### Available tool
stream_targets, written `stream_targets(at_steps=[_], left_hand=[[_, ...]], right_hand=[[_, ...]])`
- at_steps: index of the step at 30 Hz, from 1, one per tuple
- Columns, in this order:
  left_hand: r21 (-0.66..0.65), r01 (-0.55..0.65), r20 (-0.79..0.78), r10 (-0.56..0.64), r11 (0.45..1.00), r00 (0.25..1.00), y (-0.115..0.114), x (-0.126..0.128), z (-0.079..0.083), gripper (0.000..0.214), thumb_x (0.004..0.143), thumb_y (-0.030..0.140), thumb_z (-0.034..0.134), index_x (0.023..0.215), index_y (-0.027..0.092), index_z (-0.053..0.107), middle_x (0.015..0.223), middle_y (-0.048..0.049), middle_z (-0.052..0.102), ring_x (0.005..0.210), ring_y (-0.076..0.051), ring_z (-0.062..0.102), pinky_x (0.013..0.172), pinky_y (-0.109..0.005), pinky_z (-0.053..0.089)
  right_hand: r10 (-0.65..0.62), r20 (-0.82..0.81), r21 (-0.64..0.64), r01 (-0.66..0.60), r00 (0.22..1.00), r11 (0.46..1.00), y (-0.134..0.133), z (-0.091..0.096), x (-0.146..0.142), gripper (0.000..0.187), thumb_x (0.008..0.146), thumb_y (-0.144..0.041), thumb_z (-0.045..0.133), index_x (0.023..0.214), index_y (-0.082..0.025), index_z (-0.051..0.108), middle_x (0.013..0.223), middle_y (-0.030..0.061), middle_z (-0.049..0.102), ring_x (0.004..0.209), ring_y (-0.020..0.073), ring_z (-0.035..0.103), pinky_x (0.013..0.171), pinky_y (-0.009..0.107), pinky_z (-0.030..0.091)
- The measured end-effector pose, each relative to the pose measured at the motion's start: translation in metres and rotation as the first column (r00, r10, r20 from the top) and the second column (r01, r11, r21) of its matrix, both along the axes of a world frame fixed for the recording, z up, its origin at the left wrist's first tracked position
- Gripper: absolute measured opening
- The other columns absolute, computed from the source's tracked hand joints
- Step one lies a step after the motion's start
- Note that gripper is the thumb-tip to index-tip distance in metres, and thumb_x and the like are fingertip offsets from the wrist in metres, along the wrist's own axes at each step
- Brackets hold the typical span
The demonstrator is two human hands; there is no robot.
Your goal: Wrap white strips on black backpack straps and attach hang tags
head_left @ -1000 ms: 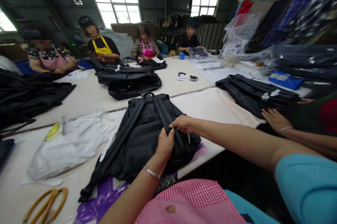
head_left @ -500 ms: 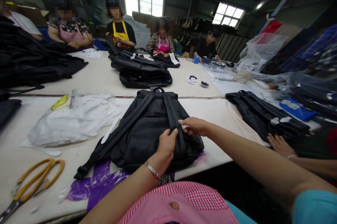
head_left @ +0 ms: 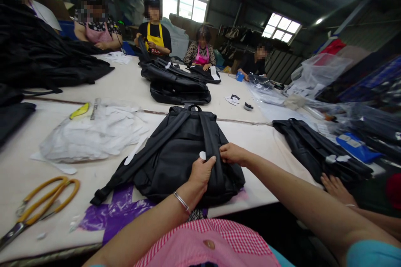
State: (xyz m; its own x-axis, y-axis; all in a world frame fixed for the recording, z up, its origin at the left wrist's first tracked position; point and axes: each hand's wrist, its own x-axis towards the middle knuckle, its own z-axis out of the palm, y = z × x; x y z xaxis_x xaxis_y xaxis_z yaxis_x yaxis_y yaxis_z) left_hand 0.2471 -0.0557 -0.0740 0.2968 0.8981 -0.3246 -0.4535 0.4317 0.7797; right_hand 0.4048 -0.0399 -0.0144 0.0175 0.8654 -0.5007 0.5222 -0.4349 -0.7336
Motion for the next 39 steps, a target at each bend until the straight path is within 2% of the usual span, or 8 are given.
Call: stream_targets(at_steps=[4,8,13,18,23,30,34,39], left_hand=[[-0.047,0.005,0.042,-0.003,0.999,0.999,0.000,-0.001,0.001,0.037,0.063,0.031,0.082,0.091,0.010,0.071,0.090,-0.0128,0.074,0.073,-0.020,0.068,0.072,-0.033,0.056],[-0.056,0.019,0.027,-0.017,0.998,0.999,0.001,0.000,0.000,0.038,0.059,0.033,0.085,0.087,0.010,0.072,0.087,-0.0123,0.074,0.073,-0.021,0.068,0.071,-0.033,0.055],[-0.009,0.021,-0.018,-0.021,1.000,1.000,0.002,0.002,-0.005,0.043,0.057,0.040,0.085,0.086,0.010,0.072,0.082,-0.0100,0.073,0.071,-0.019,0.065,0.066,-0.029,0.051],[0.064,0.011,-0.067,-0.007,0.998,0.998,0.002,0.001,-0.006,0.045,0.058,0.044,0.085,0.086,0.010,0.073,0.085,-0.0098,0.073,0.075,-0.019,0.065,0.069,-0.028,0.048],[0.110,0.011,-0.110,0.001,0.994,0.994,0.001,0.003,-0.006,0.040,0.063,0.041,0.081,0.088,0.012,0.075,0.087,-0.0090,0.073,0.076,-0.019,0.064,0.071,-0.029,0.047],[0.149,0.016,-0.170,0.010,0.989,0.985,0.001,0.002,-0.008,0.044,0.064,0.047,0.079,0.089,0.010,0.074,0.089,-0.0097,0.073,0.078,-0.020,0.063,0.069,-0.028,0.045],[0.171,0.015,-0.163,0.013,0.985,0.987,0.001,0.002,-0.012,0.045,0.062,0.047,0.081,0.087,0.010,0.074,0.083,-0.0084,0.072,0.076,-0.020,0.062,0.070,-0.029,0.045],[0.173,0.011,-0.157,0.017,0.985,0.987,0.001,0.002,-0.012,0.045,0.062,0.048,0.081,0.086,0.011,0.074,0.081,-0.0077,0.071,0.075,-0.020,0.061,0.070,-0.028,0.045]], right_hand=[[0.029,-0.007,-0.010,-0.029,1.000,1.000,0.003,0.008,0.008,0.011,0.072,-0.022,0.064,0.065,-0.016,0.057,0.049,-0.0043,0.055,0.035,0.0052,0.041,0.034,0.018,0.025],[-0.028,-0.209,0.013,0.031,0.978,0.999,0.003,0.026,0.021,0.024,0.069,-0.034,0.073,0.077,-0.015,0.061,0.051,-0.0043,0.057,0.036,0.0050,0.042,0.035,0.018,0.028],[0.128,-0.386,0.012,-0.134,0.913,0.991,0.004,0.044,0.012,0.041,0.062,-0.024,0.075,0.100,-0.012,0.066,0.093,0.0095,0.072,0.066,0.0142,0.066,0.053,0.022,0.045],[0.367,-0.001,0.097,-0.365,0.930,0.926,0.013,0.048,-0.007,0.026,0.071,-0.025,0.064,0.094,-0.015,0.071,0.073,0.0014,0.070,0.058,0.0125,0.060,0.056,0.023,0.044],[0.455,0.487,0.169,-0.591,0.745,0.789,0.025,0.047,-0.024,0.017,0.076,-0.028,0.063,0.078,-0.017,0.076,0.068,0.0011,0.067,0.066,0.0132,0.058,0.060,0.022,0.040],[0.373,0.481,0.060,-0.454,0.793,0.889,0.027,0.045,-0.040,0.033,0.067,-0.017,0.064,0.098,-0.019,0.074,0.071,0.0002,0.068,0.064,0.0134,0.059,0.055,0.020,0.041],[0.444,0.481,-0.001,-0.506,0.756,0.863,0.031,0.047,-0.044,0.053,0.064,-0.013,0.063,0.115,-0.019,0.070,0.070,0.0002,0.067,0.063,0.0135,0.059,0.056,0.020,0.041],[0.496,0.430,-0.068,-0.520,0.755,0.851,0.039,0.050,-0.047,0.047,0.060,-0.010,0.061,0.104,-0.021,0.075,0.071,-0.0011,0.066,0.063,0.0125,0.058,0.053,0.019,0.040]])
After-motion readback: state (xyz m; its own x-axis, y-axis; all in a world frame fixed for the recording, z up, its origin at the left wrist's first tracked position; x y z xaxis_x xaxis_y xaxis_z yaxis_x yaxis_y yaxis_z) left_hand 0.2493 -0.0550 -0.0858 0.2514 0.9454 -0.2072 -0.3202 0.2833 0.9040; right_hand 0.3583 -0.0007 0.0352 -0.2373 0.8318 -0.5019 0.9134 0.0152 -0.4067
